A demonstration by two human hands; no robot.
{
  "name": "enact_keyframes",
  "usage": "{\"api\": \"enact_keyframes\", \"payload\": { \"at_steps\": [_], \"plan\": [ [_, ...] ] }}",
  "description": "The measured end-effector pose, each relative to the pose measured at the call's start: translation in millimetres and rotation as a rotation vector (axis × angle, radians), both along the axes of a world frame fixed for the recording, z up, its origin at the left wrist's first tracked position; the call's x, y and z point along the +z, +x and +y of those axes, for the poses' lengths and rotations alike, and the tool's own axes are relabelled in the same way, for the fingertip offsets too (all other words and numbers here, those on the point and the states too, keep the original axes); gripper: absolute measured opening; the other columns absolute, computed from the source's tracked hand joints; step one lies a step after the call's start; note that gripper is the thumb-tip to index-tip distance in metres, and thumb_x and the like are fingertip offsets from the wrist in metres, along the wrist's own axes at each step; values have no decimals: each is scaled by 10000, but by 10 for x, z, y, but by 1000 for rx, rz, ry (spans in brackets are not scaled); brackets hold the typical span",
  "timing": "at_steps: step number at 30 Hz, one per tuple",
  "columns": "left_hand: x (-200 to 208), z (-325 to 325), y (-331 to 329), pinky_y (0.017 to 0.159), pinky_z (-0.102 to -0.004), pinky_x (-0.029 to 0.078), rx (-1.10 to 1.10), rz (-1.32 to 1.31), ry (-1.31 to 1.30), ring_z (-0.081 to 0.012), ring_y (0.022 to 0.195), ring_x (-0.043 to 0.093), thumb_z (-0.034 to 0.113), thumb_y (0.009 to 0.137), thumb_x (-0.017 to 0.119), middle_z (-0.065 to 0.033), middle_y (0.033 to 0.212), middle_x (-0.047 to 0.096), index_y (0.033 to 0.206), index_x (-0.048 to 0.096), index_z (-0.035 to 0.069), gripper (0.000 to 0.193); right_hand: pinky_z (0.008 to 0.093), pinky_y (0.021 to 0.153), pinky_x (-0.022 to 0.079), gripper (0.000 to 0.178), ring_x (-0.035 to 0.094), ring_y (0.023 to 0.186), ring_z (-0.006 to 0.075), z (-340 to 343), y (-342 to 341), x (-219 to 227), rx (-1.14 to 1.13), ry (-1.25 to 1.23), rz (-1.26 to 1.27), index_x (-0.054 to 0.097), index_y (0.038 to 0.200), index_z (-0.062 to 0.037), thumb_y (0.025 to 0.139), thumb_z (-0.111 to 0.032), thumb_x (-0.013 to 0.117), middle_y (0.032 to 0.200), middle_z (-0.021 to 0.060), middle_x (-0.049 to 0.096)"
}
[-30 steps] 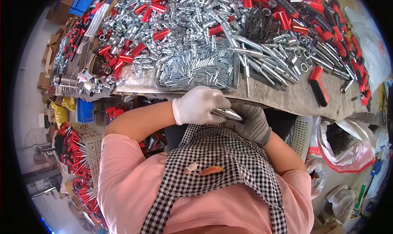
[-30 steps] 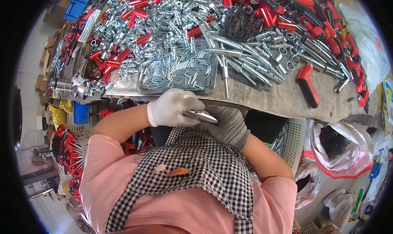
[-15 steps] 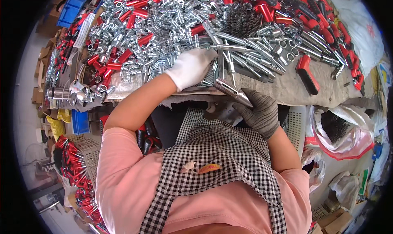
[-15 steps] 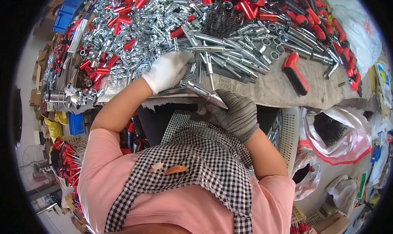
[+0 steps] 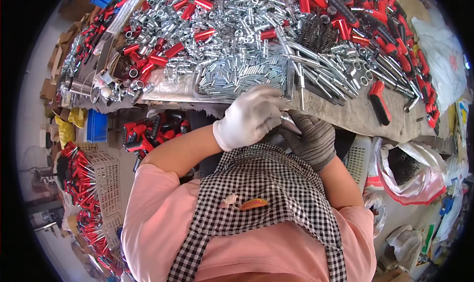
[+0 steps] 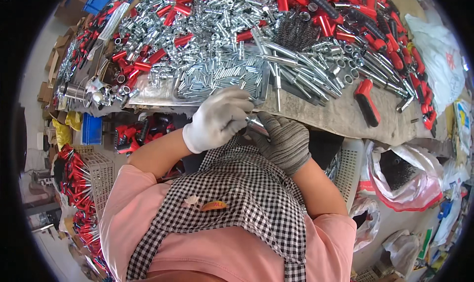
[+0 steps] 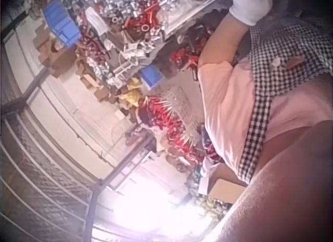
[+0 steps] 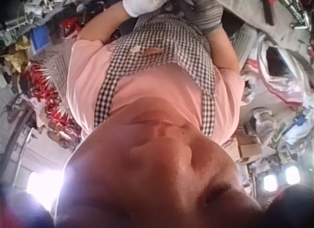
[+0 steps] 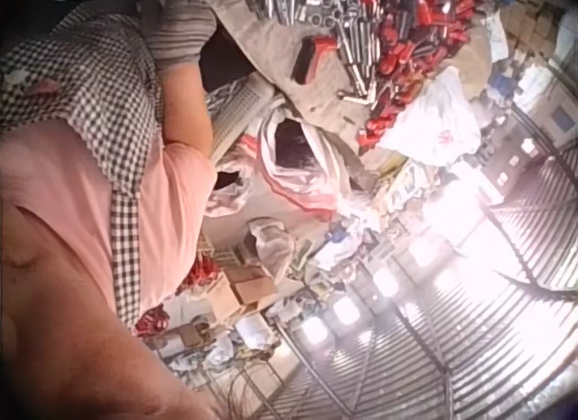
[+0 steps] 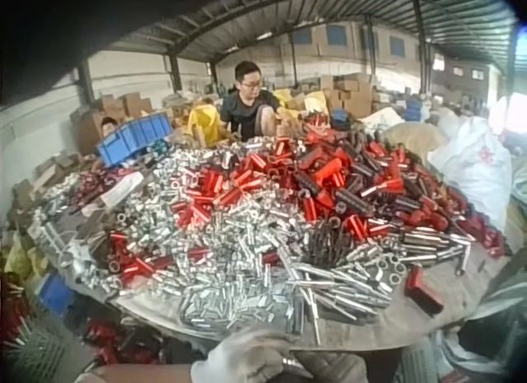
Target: Assembling metal rods into red plastic handles at a manual workstation.
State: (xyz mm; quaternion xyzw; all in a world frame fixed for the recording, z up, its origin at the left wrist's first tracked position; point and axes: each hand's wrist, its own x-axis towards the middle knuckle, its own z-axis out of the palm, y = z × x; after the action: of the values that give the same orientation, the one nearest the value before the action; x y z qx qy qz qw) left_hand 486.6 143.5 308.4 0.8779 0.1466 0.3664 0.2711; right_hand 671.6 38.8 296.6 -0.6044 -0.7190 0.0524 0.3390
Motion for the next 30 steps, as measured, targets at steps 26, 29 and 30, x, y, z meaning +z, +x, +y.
{"api": "enact_keyframes", "payload": {
  "at_steps": [26, 29, 30],
  "plan": [
    [439, 107, -247, 709, -402, 512, -238, 500, -493, -329, 814, 655, 220, 716, 745, -180, 853, 654, 992, 592, -10, 391, 392, 472, 500, 464, 630, 531, 285, 126, -44, 26, 250, 103, 19, 690, 1072, -148, 660, -303, 833, 702, 74, 655],
    [541, 102, -289, 683, -403, 512, -192, 515, -461, -328, 773, 656, 238, 716, 758, -166, 829, 656, 969, 604, 5, 376, 403, 463, 495, 464, 629, 515, 299, 131, -71, 39, 254, 55, 40, 694, 1036, -135, 655, -351, 846, 636, 89, 639],
    [557, 111, -305, 672, -402, 510, -151, 561, -463, -328, 758, 654, 242, 717, 761, -161, 820, 654, 945, 608, 5, 362, 406, 481, 505, 408, 642, 545, 302, 112, -69, 42, 227, 21, 55, 699, 992, -124, 651, -301, 836, 659, 93, 649]
  ]
}}
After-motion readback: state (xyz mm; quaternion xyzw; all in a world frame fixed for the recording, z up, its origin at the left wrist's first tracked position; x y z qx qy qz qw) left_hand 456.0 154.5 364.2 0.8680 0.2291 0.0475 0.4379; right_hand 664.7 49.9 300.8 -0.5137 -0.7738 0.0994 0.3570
